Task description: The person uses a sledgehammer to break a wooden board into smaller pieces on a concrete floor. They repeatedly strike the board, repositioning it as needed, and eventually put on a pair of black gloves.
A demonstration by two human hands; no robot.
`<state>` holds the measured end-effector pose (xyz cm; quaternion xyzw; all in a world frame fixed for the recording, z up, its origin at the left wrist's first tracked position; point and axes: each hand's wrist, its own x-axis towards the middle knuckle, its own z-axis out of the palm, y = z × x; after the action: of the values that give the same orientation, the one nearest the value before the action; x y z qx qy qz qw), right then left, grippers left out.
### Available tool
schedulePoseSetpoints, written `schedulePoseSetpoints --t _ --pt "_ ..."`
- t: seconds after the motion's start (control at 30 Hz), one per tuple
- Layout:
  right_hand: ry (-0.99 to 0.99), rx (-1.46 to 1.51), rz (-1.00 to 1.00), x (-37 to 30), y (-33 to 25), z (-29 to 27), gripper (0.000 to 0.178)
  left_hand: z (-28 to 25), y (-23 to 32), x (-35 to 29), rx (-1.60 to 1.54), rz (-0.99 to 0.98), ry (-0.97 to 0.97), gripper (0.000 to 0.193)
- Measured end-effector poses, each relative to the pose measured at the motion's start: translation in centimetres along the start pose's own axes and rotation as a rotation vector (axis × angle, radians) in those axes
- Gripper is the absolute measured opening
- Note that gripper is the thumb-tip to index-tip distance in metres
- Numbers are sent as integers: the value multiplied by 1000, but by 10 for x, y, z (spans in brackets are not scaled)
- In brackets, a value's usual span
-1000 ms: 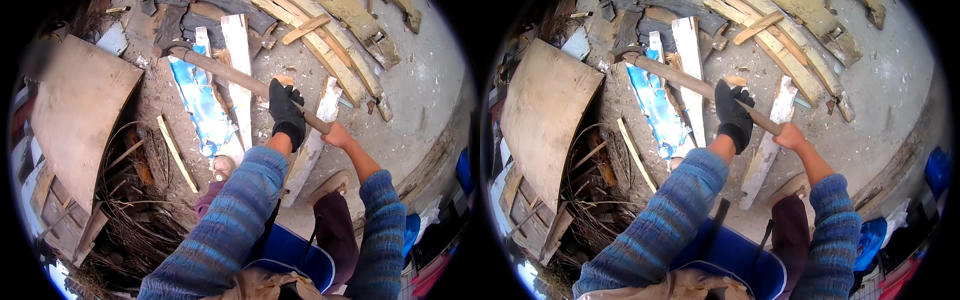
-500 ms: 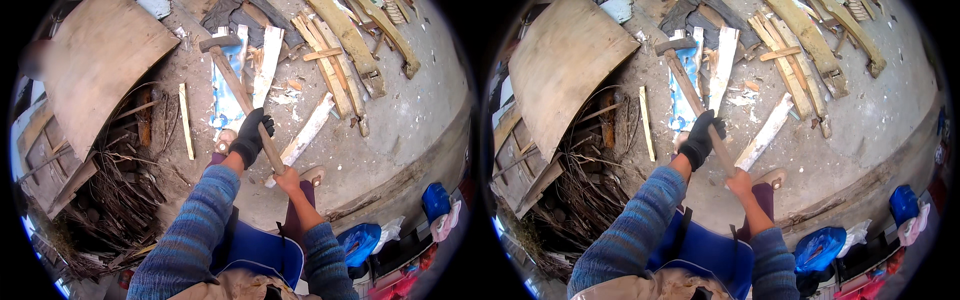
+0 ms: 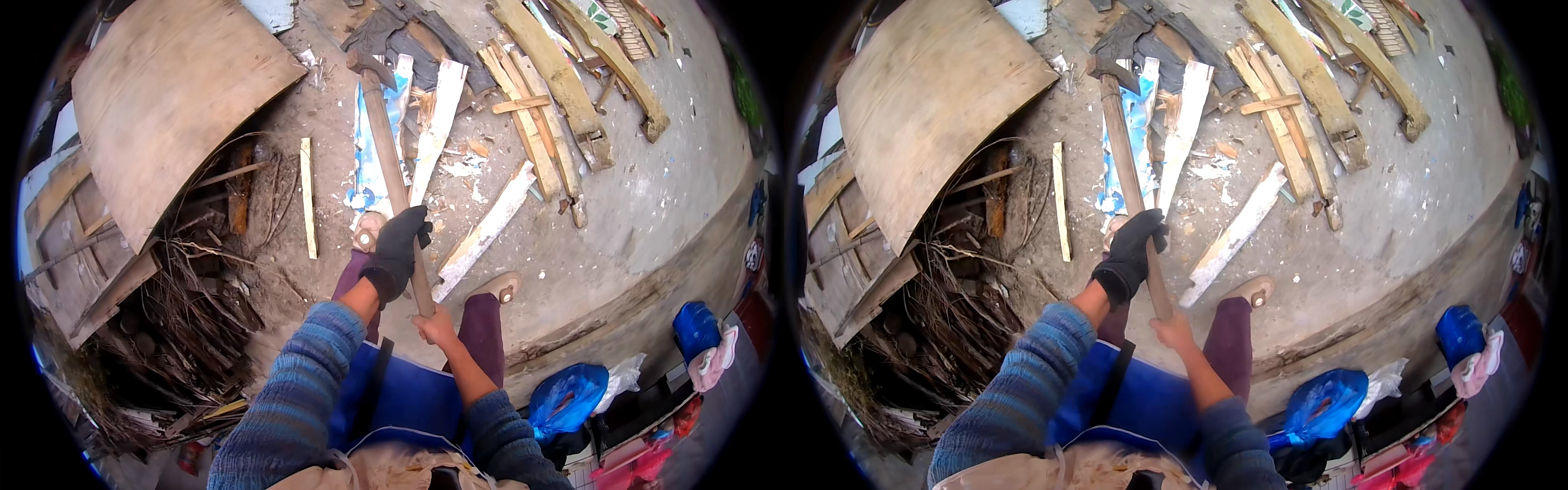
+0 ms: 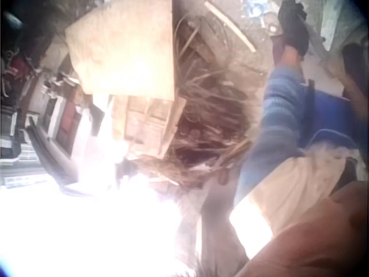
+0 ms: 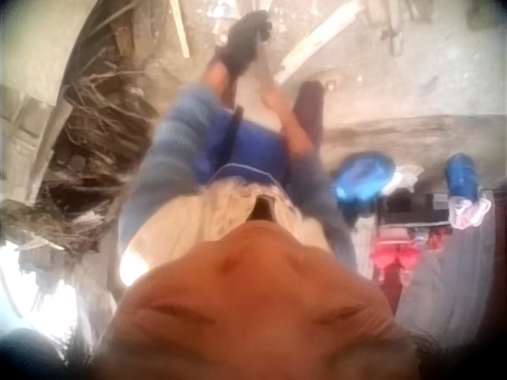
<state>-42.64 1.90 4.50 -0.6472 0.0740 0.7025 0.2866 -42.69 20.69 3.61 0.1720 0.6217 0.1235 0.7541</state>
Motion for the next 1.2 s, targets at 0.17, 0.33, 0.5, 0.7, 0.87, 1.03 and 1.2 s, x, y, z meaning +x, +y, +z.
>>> schedulePoseSetpoints --t 0.17,0.33,0.5,0.7,0.87,1.03,1.2 --pt "-109 100 -239 76 -115 1 14 54 105 52 207 150 27 15" --pt "188 -119 -282 74 -6 -43 17 32 2 72 18 40 116 25" --pt "266 -323 150 -30 62 -33 35 5 -63 2 85 -342 55 26" --pt "367 -571 -275 -44 46 -52 26 2 -60 -20 -162 -213 -17 30" --pt "234 -583 -470 18 -8 -36 41 -11 14 -8 100 197 -167 28" --pt "173 -436 -640 89 -159 7 29 23 147 59 33 745 -43 23" --pt "76 -18 -180 94 -119 -5 11 45 107 99 208 52 -22 21"
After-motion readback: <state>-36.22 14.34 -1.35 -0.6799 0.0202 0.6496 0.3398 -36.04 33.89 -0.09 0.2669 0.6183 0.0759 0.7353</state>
